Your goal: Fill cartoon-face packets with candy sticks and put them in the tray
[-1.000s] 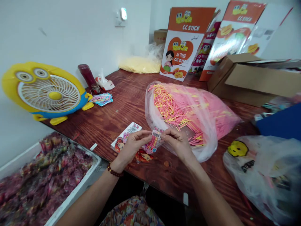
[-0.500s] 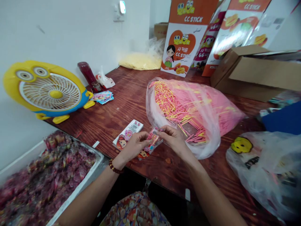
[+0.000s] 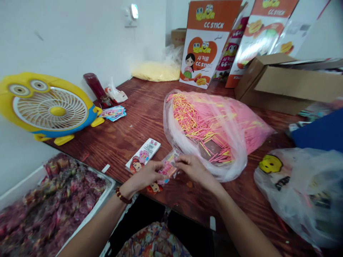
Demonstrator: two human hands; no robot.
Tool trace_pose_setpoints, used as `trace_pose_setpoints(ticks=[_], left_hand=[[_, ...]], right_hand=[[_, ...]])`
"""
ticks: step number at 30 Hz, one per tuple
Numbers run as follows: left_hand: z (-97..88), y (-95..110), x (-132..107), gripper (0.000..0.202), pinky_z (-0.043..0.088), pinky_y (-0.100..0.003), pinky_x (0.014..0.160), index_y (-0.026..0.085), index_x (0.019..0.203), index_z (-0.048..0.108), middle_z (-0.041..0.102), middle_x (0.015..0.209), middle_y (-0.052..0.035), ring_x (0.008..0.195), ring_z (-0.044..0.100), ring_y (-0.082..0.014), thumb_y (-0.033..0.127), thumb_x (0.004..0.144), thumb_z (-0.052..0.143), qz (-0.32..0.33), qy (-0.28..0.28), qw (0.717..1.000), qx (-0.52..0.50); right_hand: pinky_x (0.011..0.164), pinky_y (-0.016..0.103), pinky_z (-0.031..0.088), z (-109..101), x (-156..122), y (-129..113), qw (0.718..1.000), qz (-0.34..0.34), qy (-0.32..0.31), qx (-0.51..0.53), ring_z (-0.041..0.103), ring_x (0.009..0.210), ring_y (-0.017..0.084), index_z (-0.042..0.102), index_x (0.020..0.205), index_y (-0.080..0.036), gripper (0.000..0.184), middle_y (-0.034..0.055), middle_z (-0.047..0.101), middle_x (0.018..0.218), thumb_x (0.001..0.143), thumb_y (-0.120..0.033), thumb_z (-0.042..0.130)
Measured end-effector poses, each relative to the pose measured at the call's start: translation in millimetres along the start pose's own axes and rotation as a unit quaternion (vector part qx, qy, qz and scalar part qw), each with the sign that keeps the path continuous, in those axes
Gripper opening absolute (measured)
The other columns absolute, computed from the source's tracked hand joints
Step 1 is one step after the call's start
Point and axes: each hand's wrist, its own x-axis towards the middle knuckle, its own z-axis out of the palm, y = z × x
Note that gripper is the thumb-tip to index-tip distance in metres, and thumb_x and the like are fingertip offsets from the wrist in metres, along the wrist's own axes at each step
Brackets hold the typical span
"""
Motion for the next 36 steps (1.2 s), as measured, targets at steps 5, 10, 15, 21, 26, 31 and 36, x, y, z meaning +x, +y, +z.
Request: trace_pose_setpoints(ticks=[5, 10, 15, 21, 26, 31, 36], left_hand=[[-2.7, -12, 2, 0.036, 0.052, -0.033, 0.08, 0.015, 0.115, 0.064, 0.073, 0.1, -0.0077, 0.089, 0.067, -0.0213, 0.031, 0.083, 0.063, 0.047, 0.119, 0.982, 0.136], [5.0, -20, 15, 0.047, 0.045, -0.047, 0.103, 0.017, 0.137, 0.052, 0.061, 0.13, -0.0153, 0.118, 0.057, -0.0279, 0.022, 0.09, 0.053, 0.151, 0.205, 0.888, 0.382], [13.6, -35, 23, 0.045, 0.047, -0.049, 0.1, 0.018, 0.134, 0.055, 0.062, 0.126, -0.0141, 0.113, 0.056, -0.0292, 0.019, 0.089, 0.055, 0.165, 0.2, 0.846, 0.467], [14.7, -34, 20, 0.048, 0.047, -0.048, 0.1, 0.016, 0.138, 0.049, 0.06, 0.13, -0.0158, 0.119, 0.055, -0.03, 0.021, 0.09, 0.054, 0.16, 0.216, 0.851, 0.451], [14.1, -29, 16, 0.043, 0.046, -0.046, 0.1, 0.019, 0.136, 0.05, 0.062, 0.129, -0.0135, 0.118, 0.057, -0.0287, 0.023, 0.093, 0.05, 0.181, 0.226, 0.85, 0.439], [-2.8, -20, 12, 0.039, 0.041, -0.047, 0.1, 0.02, 0.133, 0.053, 0.065, 0.127, -0.0123, 0.118, 0.058, -0.0297, 0.027, 0.095, 0.049, 0.17, 0.269, 0.83, 0.458], [-29.9, -10, 2, 0.038, 0.041, -0.044, 0.095, 0.019, 0.129, 0.056, 0.066, 0.127, -0.0132, 0.117, 0.059, -0.0305, 0.034, 0.095, 0.048, 0.122, 0.302, 0.822, 0.468]], right_hand=[[0.058, 0.024, 0.03, -10, 8, -1, 0.984, 0.028, 0.04, -0.174, 0.049, 0.061, 0.012, 0.062, 0.067, -0.018, 0.027, -0.002, 0.058, 0.062, 0.091, -0.028, 0.052], [0.061, 0.027, 0.034, -11, 28, -14, 0.929, 0.086, 0.057, -0.355, 0.06, 0.071, 0.018, 0.07, 0.087, -0.019, 0.016, 0.0063, 0.071, 0.077, 0.09, -0.027, 0.057], [0.068, 0.027, 0.039, -48, 22, -7, 0.908, 0.092, 0.132, -0.387, 0.064, 0.081, 0.019, 0.07, 0.098, -0.019, 0.025, 0.0084, 0.074, 0.091, 0.096, -0.029, 0.047], [0.075, 0.027, 0.042, -128, 14, 42, 0.814, 0.231, 0.181, -0.501, 0.064, 0.093, 0.021, 0.067, 0.109, -0.008, 0.027, 0.0176, 0.069, 0.107, 0.093, -0.016, 0.046], [0.079, 0.03, 0.045, -136, 20, 67, 0.776, 0.232, 0.166, -0.562, 0.063, 0.097, 0.025, 0.063, 0.113, -0.001, 0.031, 0.0237, 0.065, 0.111, 0.092, -0.008, 0.042], [0.078, 0.036, 0.047, -130, 23, 75, 0.754, 0.194, 0.167, -0.605, 0.061, 0.098, 0.029, 0.061, 0.116, 0.0, 0.04, 0.0277, 0.063, 0.112, 0.093, -0.004, 0.029], [0.082, 0.039, 0.044, -135, 24, 82, 0.755, 0.166, 0.15, -0.616, 0.059, 0.101, 0.033, 0.062, 0.112, 0.002, 0.038, 0.0287, 0.062, 0.108, 0.095, -0.008, 0.03]])
